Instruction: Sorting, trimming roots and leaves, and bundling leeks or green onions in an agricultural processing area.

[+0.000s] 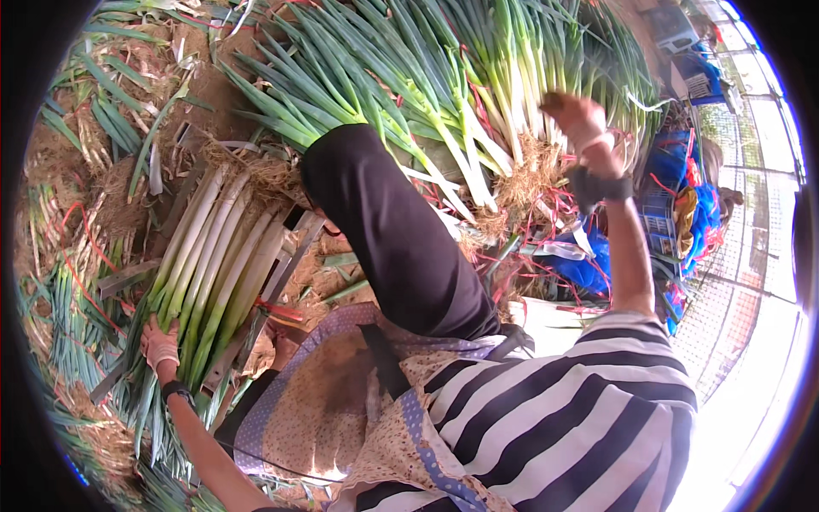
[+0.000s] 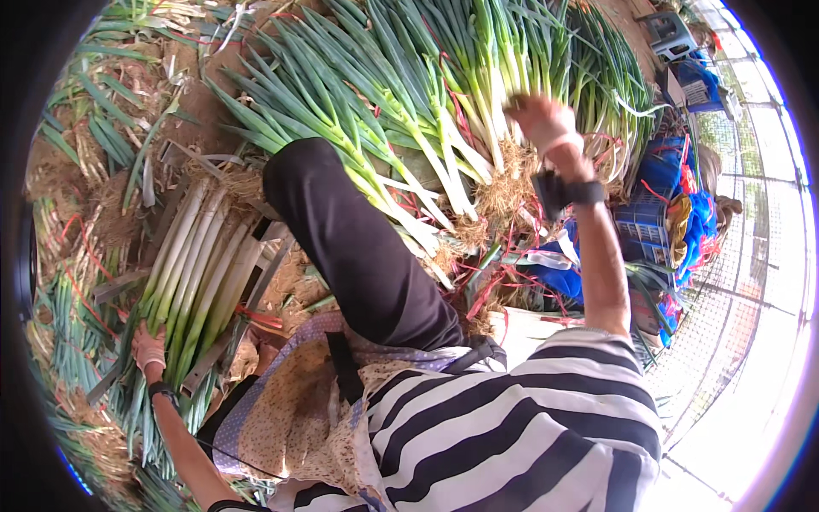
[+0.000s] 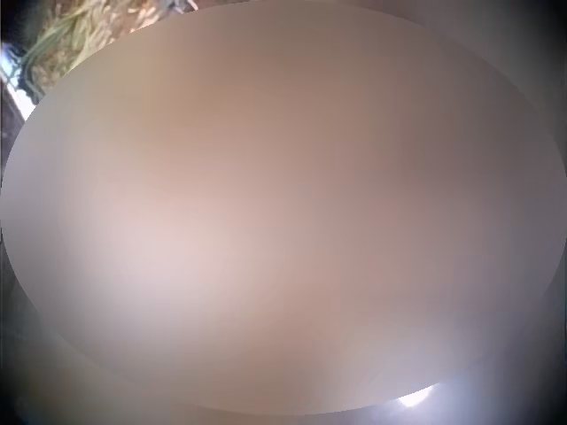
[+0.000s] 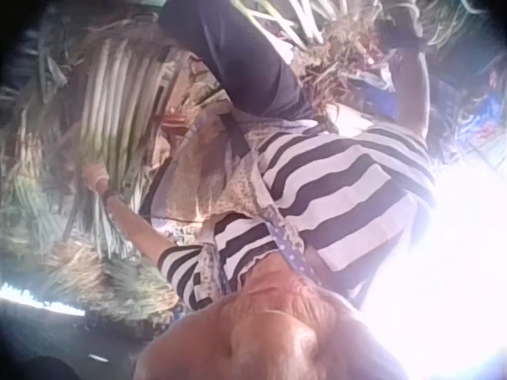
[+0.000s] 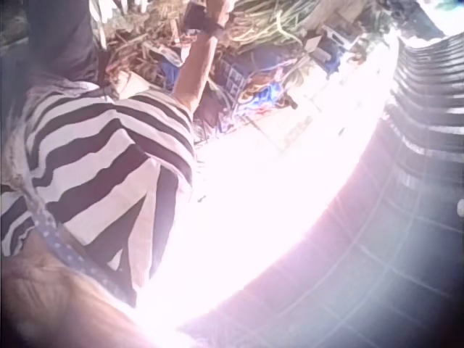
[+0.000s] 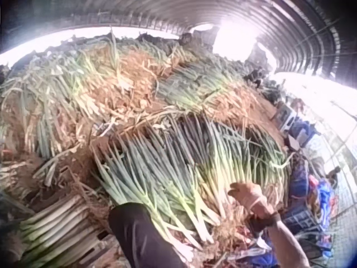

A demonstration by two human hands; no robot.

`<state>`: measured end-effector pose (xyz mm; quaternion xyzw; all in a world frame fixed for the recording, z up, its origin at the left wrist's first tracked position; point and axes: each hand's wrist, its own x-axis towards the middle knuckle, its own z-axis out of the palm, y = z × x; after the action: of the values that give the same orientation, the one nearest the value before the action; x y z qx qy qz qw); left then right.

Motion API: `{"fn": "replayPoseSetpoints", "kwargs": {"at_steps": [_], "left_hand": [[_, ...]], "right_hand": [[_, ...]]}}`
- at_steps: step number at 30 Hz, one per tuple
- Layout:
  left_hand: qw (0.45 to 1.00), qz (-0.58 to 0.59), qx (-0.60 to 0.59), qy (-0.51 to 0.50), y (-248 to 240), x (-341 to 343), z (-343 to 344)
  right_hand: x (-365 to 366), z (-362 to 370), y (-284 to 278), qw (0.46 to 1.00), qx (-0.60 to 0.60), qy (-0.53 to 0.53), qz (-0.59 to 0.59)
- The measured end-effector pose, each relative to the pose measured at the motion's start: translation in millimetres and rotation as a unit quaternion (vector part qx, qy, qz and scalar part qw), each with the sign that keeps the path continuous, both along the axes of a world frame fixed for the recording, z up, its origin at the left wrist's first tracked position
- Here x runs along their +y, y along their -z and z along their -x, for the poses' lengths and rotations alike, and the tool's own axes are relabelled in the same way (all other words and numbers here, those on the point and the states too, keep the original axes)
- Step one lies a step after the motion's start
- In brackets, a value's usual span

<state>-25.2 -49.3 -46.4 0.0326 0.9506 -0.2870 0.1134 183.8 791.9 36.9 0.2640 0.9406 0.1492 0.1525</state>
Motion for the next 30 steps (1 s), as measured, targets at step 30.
{"fn": "replayPoseSetpoints", "kwargs": {"at_steps": [30], "left_hand": [[1.0,-0.007,-0.006,-0.024,2.9,-40.8,-10.1]], "right_hand": [[-95.9,0.4,317.7,0.775,0.34,0.293,0.445]]}}
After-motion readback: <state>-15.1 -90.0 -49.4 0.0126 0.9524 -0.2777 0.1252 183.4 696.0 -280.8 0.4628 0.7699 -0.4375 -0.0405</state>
